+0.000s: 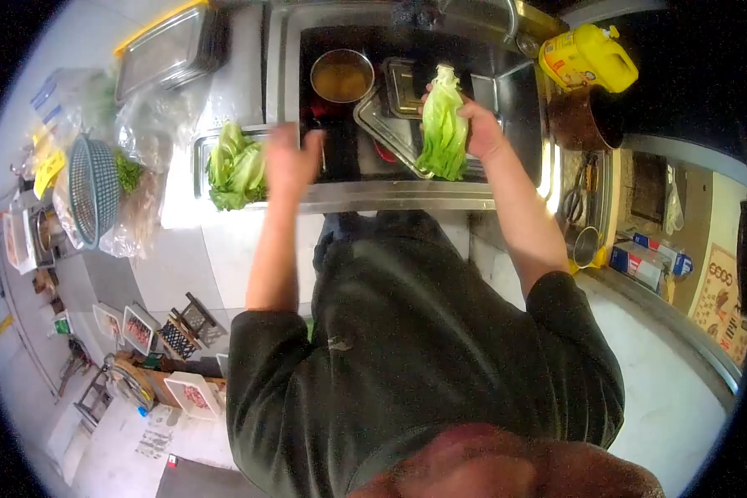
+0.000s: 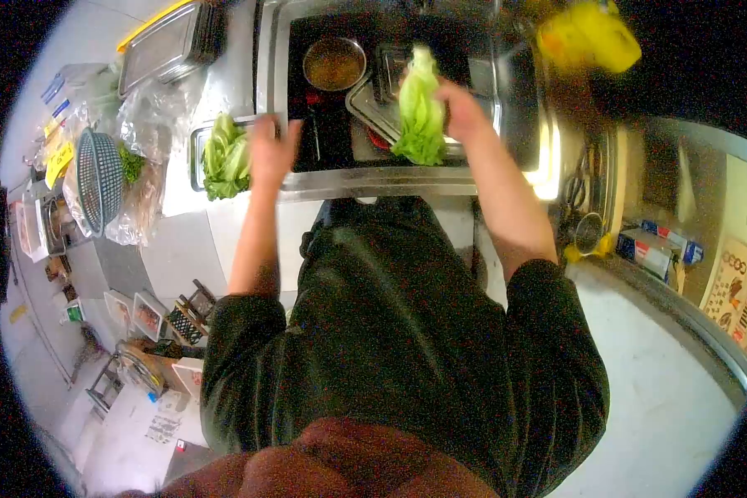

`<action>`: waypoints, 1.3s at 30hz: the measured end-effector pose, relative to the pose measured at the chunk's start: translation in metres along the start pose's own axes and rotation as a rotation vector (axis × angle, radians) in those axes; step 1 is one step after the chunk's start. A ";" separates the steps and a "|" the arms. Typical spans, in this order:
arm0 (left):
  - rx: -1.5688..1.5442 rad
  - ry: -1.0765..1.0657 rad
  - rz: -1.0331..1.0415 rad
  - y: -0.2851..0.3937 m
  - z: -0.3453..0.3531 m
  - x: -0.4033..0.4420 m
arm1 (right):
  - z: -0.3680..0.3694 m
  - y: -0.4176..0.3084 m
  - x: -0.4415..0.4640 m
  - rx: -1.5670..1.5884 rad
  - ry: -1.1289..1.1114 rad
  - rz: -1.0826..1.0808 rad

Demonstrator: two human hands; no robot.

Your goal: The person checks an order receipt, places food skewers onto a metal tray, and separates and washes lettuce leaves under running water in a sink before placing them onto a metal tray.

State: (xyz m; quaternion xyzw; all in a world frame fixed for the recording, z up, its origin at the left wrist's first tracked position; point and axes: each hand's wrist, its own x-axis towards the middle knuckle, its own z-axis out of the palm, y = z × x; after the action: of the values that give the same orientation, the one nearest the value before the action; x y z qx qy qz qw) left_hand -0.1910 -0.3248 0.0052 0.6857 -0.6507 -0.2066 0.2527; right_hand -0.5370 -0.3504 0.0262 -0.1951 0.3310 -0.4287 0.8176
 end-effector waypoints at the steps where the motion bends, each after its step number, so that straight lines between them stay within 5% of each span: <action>1: -0.280 -0.223 -0.080 0.038 0.007 -0.006 | 0.004 0.001 0.002 0.018 -0.016 -0.019; 4: -0.705 -0.546 0.023 0.103 0.047 -0.021 | 0.011 0.004 0.007 0.052 0.004 -0.060; 9: -0.658 -0.504 0.104 0.132 0.061 -0.016 | 0.003 0.004 0.006 0.078 0.057 -0.042; 16: -0.630 -0.580 -0.024 0.110 0.085 -0.011 | 0.026 0.008 -0.010 -0.280 0.486 -0.003; 24: -0.402 -0.618 0.063 0.110 0.079 -0.004 | 0.012 0.008 -0.007 -0.596 0.522 0.013; 33: -0.865 -0.555 -0.059 0.111 0.078 -0.003 | 0.005 0.002 0.000 -0.682 0.514 0.032; 36: -0.590 -0.450 0.170 0.106 0.076 0.002 | 0.023 -0.004 -0.004 -0.720 0.540 0.071; 39: -0.509 -0.669 0.072 0.109 0.059 0.012 | 0.033 -0.005 -0.005 -0.875 0.585 0.056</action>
State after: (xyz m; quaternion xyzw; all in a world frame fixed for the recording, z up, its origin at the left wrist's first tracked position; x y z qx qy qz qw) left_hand -0.3121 -0.3437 0.0264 0.4734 -0.6484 -0.5630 0.1960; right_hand -0.5186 -0.3480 0.0540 -0.3817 0.6986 -0.2648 0.5443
